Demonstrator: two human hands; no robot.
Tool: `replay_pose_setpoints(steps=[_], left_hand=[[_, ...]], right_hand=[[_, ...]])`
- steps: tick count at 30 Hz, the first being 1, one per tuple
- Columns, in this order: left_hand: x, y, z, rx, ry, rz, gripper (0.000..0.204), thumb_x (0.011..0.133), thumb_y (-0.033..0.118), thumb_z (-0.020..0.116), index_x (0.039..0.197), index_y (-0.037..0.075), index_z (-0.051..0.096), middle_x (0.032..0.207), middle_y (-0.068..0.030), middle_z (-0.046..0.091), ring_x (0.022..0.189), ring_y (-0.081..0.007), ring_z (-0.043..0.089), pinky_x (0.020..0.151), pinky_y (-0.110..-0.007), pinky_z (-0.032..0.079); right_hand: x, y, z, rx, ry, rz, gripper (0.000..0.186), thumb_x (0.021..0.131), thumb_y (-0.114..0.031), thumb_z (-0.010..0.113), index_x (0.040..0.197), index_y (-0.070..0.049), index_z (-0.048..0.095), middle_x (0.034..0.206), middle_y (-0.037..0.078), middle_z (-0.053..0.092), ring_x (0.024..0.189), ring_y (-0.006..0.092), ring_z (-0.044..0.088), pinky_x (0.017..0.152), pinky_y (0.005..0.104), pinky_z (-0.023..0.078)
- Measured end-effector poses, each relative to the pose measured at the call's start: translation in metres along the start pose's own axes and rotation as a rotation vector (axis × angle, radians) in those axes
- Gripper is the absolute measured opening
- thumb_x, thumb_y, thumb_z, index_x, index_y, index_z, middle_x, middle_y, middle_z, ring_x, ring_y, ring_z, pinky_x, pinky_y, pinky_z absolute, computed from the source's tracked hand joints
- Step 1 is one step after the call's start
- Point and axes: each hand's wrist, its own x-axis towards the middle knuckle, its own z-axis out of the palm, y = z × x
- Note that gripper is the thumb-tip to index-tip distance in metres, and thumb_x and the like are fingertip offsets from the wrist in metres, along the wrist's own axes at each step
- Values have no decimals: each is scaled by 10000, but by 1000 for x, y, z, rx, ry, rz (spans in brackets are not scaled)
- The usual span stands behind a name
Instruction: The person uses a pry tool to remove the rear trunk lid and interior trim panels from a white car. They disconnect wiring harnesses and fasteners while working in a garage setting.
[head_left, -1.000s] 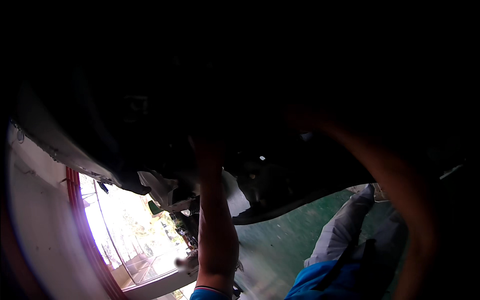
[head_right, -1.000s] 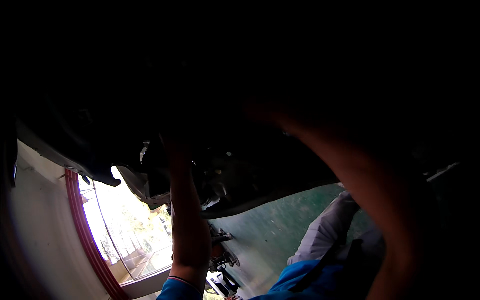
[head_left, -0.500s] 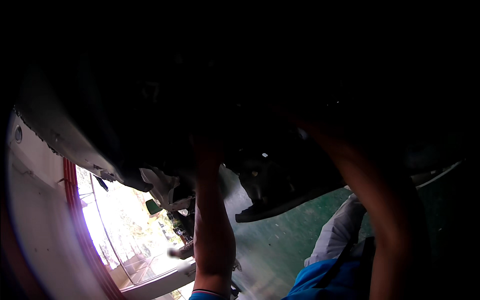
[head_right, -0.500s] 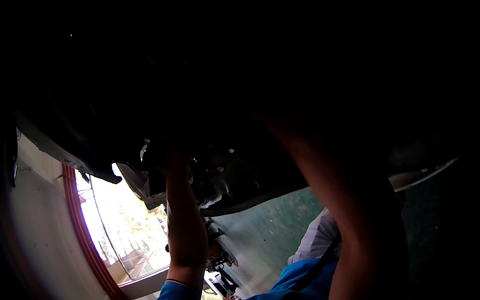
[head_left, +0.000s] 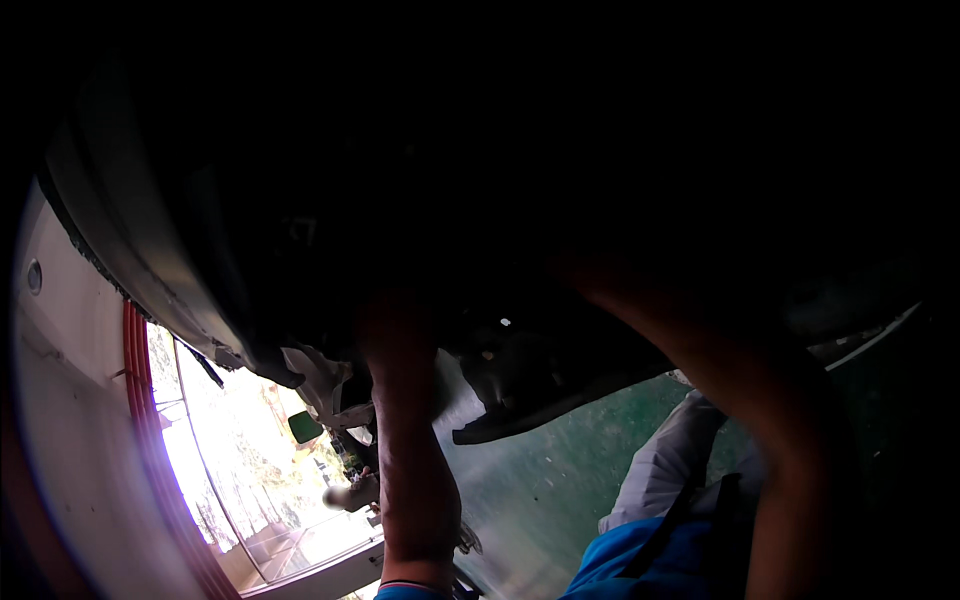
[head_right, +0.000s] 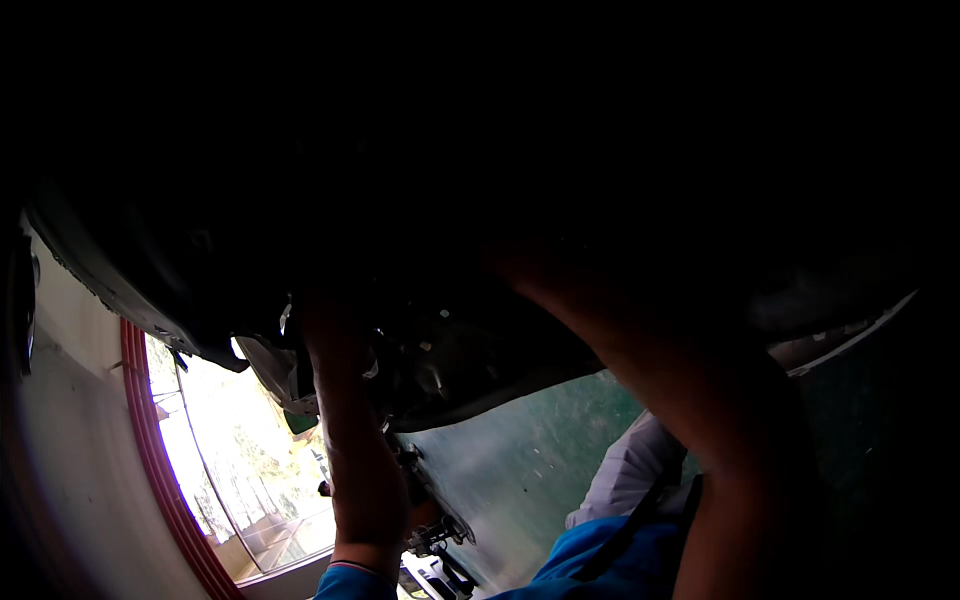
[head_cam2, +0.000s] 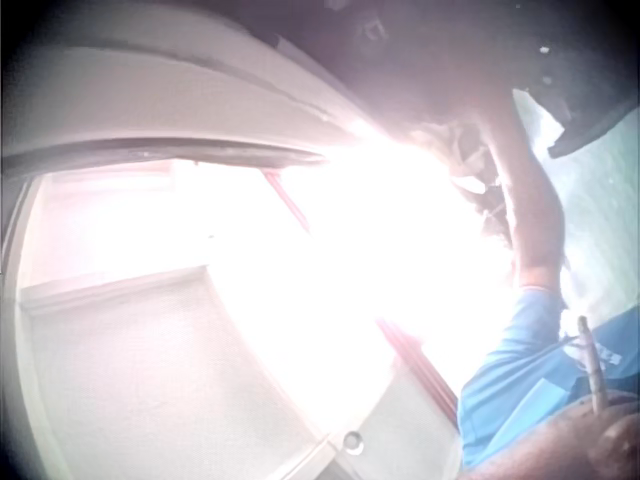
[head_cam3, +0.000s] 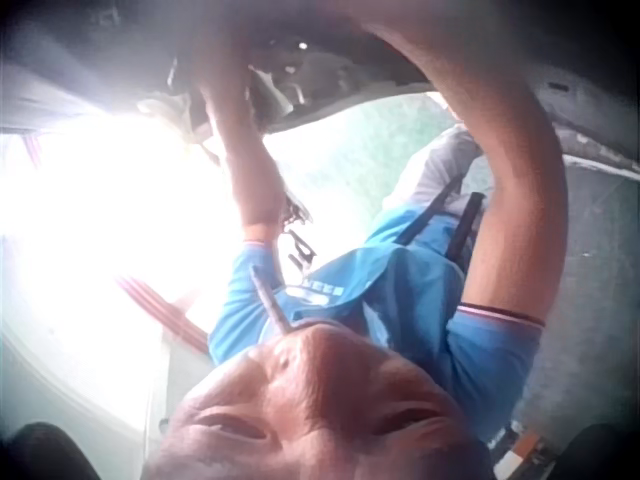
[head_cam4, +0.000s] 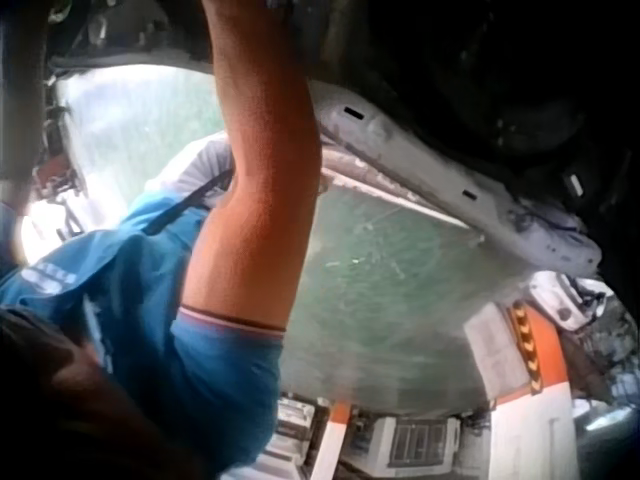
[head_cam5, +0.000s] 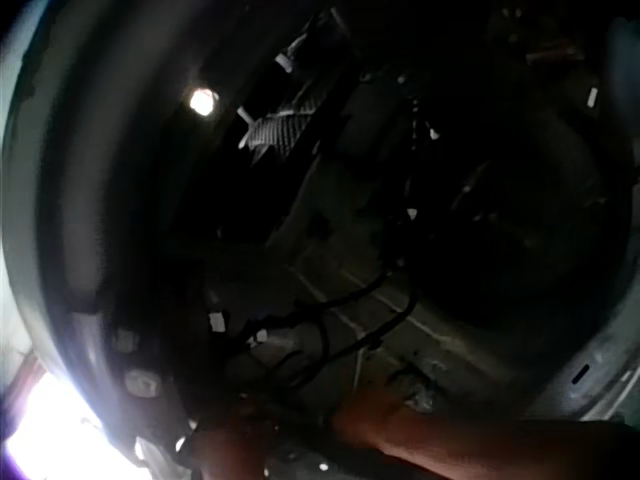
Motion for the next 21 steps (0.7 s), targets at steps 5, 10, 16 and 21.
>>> replay_pose_setpoints(steps=[5,10,16,21], left_hand=[[15,-34,31,-54,5,162,332,1013,240,564,1308,96,615,1288,-106,644,1132,-258,657,928,-391,556],[67,7,7,-292,-95,362,329,1010,273,554,1241,63,656,1225,-153,668,1088,-297,677,880,-418,576],[79,7,8,-312,-139,381,335,1008,285,555,1239,66,658,1221,-151,670,1086,-296,677,885,-421,573],[93,18,10,-341,-145,408,340,1005,295,556,1237,68,660,1217,-149,671,1084,-296,676,889,-422,570]], right_hand=[[11,-47,61,-235,138,98,270,995,-247,517,938,-56,698,801,93,700,668,194,663,618,372,557],[3,-62,94,-244,193,283,286,1010,-268,494,982,-54,682,830,97,690,692,198,649,654,382,546],[16,-47,60,770,11,606,404,1047,-300,447,1279,-11,607,1180,200,672,1104,306,647,999,508,489],[32,-12,58,755,-271,557,414,1048,-328,446,1328,-55,582,1287,176,633,1182,289,615,1006,490,487]])
